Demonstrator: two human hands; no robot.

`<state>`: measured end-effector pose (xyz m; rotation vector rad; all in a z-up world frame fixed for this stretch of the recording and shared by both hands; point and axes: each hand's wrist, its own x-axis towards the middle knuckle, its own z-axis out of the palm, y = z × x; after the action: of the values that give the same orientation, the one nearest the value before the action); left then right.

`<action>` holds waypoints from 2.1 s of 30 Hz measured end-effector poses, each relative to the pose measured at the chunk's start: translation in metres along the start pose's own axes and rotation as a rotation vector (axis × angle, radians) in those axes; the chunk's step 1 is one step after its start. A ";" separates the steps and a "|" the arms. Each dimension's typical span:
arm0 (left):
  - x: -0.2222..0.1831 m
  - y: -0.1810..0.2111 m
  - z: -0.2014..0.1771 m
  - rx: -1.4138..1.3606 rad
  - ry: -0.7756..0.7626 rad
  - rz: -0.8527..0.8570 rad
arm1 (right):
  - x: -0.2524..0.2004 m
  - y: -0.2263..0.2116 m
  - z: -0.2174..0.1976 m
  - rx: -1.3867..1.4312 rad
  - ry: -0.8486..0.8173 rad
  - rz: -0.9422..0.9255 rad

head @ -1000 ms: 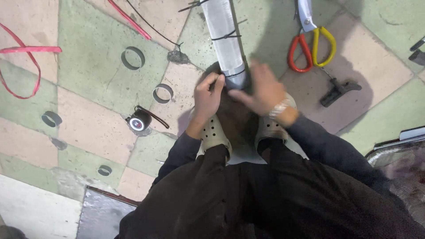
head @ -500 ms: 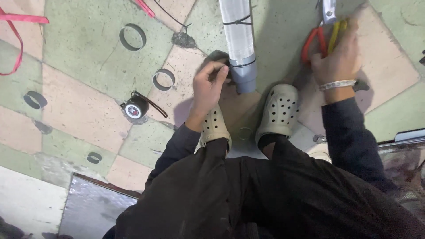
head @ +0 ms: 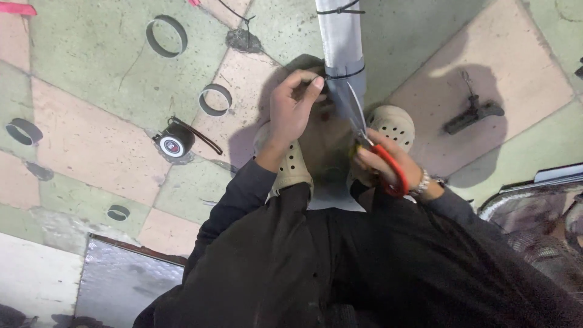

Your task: Wrapping a metal mesh around a plastic pipe and securing it with zip ties, then trimming the excess with scissors.

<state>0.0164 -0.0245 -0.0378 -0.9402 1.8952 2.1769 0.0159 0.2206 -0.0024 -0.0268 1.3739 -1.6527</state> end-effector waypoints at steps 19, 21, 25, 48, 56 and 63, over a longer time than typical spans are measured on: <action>0.001 0.011 0.011 0.020 0.018 -0.043 | 0.034 -0.018 0.026 -0.427 0.187 0.055; 0.001 0.015 0.012 0.027 0.020 -0.049 | 0.034 -0.009 0.029 -0.420 0.200 0.024; -0.001 0.017 0.013 0.064 0.010 -0.040 | 0.034 0.008 0.035 -0.462 0.277 -0.040; -0.002 0.025 0.017 0.129 0.054 -0.026 | 0.040 0.015 0.042 -0.389 0.266 -0.088; 0.010 0.009 -0.015 0.139 0.078 -0.053 | 0.030 -0.010 0.015 -0.460 0.211 -0.354; 0.022 0.039 -0.005 0.643 0.020 0.275 | 0.035 -0.044 -0.046 -1.155 0.769 -0.428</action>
<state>-0.0171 -0.0440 -0.0156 -0.6011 2.6074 1.4678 -0.0567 0.2286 -0.0036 -0.4090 2.9239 -0.9494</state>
